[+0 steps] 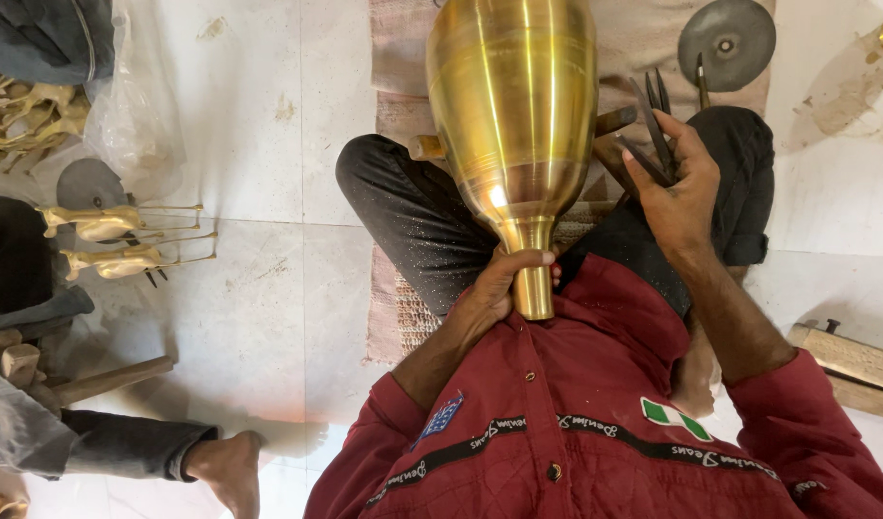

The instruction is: The person sits on the floor holding a large brass vessel between their legs and uses a scribing tool to draw horizontal guide lines around its body. They steady the vessel with one hand while scribing, repositioning it to mark different bands, and briefly use a compass-style divider on the surface.

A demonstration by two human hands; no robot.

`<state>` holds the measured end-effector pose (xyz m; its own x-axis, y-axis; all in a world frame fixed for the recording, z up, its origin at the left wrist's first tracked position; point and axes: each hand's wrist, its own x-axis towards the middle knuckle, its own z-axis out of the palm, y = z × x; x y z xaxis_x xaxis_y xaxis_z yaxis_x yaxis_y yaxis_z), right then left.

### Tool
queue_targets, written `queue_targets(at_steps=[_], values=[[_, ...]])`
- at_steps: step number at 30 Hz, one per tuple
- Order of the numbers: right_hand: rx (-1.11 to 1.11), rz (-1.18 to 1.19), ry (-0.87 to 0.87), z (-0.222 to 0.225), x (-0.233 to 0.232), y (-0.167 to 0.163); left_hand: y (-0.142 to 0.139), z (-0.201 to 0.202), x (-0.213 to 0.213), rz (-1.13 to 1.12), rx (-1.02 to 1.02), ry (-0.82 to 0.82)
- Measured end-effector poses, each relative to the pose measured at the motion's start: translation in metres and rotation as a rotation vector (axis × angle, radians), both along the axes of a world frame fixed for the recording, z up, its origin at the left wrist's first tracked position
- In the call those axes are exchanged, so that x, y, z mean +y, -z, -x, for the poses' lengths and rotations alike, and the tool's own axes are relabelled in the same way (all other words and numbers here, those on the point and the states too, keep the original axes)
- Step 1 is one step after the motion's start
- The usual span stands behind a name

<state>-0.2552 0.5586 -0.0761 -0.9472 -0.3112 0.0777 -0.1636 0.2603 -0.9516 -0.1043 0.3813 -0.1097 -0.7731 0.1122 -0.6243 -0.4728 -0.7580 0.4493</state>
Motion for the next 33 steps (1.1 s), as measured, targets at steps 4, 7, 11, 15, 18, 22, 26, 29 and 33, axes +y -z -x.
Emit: queue_targets(at_steps=[4, 7, 11, 15, 18, 22, 26, 29, 33], values=[[-0.011, -0.024, 0.002, 0.003, 0.003, -0.002, 0.003, 0.004, -0.004, -0.222, 0.042, 0.107], [-0.024, -0.012, 0.009, 0.003, 0.005, -0.004, 0.002, 0.006, -0.003, -0.276, 0.073, 0.113], [-0.032, -0.029, 0.016, 0.006, 0.002, -0.006, -0.003, 0.006, -0.003, -0.289, 0.102, 0.097], [-0.055, 0.007, -0.035, 0.009, -0.002, -0.011, -0.008, 0.005, -0.005, -0.314, 0.128, 0.112], [-0.077, 0.034, -0.063, 0.013, -0.002, -0.015, -0.009, 0.006, -0.009, -0.380, 0.184, 0.082], [-0.159, 0.092, -0.084, 0.018, -0.007, -0.019, -0.008, 0.009, -0.016, -0.498, 0.170, 0.080], [-0.185, 0.106, -0.098, 0.024, -0.012, -0.019, -0.006, 0.013, -0.023, -0.569, 0.218, 0.079], [-0.198, 0.117, -0.104, 0.027, -0.017, -0.017, -0.004, 0.016, -0.026, -0.629, 0.240, 0.064], [-0.210, 0.167, -0.109, 0.031, -0.022, -0.013, -0.001, 0.021, -0.033, -0.652, 0.267, 0.082]])
